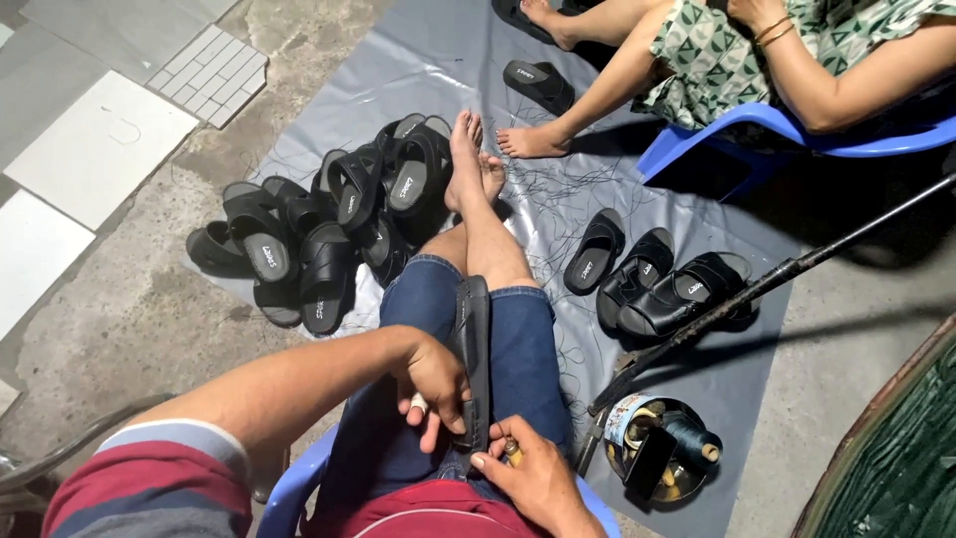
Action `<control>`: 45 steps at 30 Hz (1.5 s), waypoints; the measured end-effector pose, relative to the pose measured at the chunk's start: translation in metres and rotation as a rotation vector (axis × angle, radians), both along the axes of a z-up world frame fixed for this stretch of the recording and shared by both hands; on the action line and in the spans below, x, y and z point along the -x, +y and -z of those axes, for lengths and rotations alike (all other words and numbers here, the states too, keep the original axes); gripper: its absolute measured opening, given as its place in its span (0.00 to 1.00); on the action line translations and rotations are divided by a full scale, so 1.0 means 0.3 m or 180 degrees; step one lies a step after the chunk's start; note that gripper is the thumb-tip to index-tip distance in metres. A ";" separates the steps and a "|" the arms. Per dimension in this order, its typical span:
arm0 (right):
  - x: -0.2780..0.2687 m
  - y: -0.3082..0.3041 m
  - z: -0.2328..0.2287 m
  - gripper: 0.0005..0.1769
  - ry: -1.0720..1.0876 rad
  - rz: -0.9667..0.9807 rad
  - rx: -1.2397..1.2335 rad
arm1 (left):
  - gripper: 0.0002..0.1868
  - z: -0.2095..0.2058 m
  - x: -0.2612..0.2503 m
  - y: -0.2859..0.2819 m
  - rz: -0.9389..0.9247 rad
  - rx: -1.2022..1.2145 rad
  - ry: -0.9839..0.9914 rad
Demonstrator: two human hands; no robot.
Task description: Hand-stitching the sole of a black sandal to repair it using a needle and thread.
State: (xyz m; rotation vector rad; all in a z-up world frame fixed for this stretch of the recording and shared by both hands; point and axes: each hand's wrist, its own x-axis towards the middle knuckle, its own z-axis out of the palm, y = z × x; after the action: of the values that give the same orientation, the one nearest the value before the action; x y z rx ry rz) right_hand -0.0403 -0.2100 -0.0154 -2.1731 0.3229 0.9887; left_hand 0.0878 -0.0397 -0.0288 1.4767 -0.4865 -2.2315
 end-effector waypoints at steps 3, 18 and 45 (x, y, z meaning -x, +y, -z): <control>0.002 -0.003 0.005 0.15 -0.0032 -0.0031 -0.0005 | 0.09 0.043 0.018 0.025 -0.0356 0.0102 0.0032; 0.000 -0.014 0.019 0.14 -0.0072 0.0072 -0.0149 | 0.12 -0.052 0.052 0.034 -0.1481 -0.0194 -0.0189; -0.008 -0.051 0.048 0.14 0.0047 0.0446 -0.0464 | 0.07 -0.169 0.079 -0.036 -0.1704 -0.0491 -0.1855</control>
State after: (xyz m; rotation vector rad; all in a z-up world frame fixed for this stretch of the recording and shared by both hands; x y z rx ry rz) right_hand -0.0377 -0.2254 -0.0299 -1.9845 0.3921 0.9213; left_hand 0.0641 -0.0505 0.0221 2.0504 -0.0574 -1.4407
